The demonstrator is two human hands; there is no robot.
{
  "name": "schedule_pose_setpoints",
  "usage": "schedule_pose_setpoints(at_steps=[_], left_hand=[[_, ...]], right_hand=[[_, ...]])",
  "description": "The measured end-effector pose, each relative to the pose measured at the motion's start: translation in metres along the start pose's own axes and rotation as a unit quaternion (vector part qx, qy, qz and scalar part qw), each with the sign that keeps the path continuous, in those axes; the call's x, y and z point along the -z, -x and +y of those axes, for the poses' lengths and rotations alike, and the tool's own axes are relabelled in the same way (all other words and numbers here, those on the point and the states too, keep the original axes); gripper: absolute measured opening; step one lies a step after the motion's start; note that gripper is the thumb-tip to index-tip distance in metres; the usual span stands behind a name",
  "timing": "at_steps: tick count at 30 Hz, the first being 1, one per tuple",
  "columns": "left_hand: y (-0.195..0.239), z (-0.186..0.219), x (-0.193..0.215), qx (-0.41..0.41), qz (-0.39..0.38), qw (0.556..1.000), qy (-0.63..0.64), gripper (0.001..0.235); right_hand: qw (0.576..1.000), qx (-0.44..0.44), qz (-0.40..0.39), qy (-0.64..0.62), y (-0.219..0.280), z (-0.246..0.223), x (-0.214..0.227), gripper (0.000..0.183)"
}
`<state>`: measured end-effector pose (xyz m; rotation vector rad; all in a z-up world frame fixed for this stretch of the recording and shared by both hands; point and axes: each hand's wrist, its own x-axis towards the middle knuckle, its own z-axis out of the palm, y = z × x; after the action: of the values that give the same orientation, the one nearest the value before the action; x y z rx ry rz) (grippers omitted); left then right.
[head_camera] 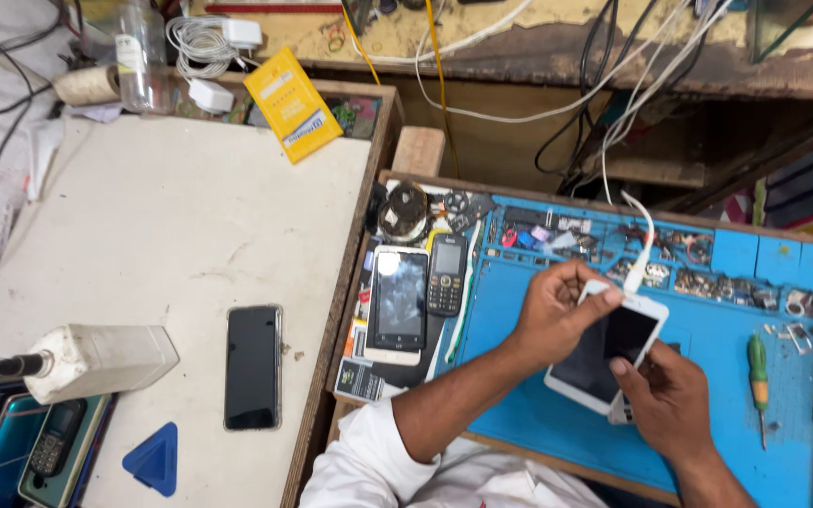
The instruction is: The person disassembles a white smartphone, removes the back cover, and manipulates internal components including the motherboard and battery. They connect a charging cable to the motherboard, then reassemble the phone by placing the back cover back on.
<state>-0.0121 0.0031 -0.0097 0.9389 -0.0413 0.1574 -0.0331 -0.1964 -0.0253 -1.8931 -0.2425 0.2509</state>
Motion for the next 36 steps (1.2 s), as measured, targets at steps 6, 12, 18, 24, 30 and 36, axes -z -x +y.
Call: schedule_pose_setpoints(at_steps=[6,12,18,24,30,36], left_hand=[[-0.011,0.015,-0.003,-0.028,0.056,0.998,0.005,0.014],[-0.012,0.035,-0.01,0.021,0.103,0.989,0.099,0.038],[-0.017,0.034,-0.005,0.005,0.093,0.992,0.082,0.02],[-0.017,0.024,-0.004,0.022,0.095,0.991,0.094,0.013],[-0.019,0.019,-0.003,0.025,0.094,0.993,0.066,0.015],[-0.02,0.02,-0.004,0.025,0.093,0.994,0.057,0.017]], right_hand=[[0.999,0.03,-0.019,-0.034,-0.005,-0.002,-0.002,0.011],[0.998,0.015,-0.029,-0.046,-0.006,-0.013,-0.005,0.022],[0.998,-0.004,-0.031,-0.054,-0.009,-0.021,-0.004,0.053],[0.999,-0.025,-0.039,-0.029,-0.01,-0.025,-0.004,0.048],[0.998,0.019,-0.052,-0.028,-0.012,-0.028,0.0,0.047],[0.997,0.038,-0.071,-0.019,-0.015,-0.04,0.0,0.038]])
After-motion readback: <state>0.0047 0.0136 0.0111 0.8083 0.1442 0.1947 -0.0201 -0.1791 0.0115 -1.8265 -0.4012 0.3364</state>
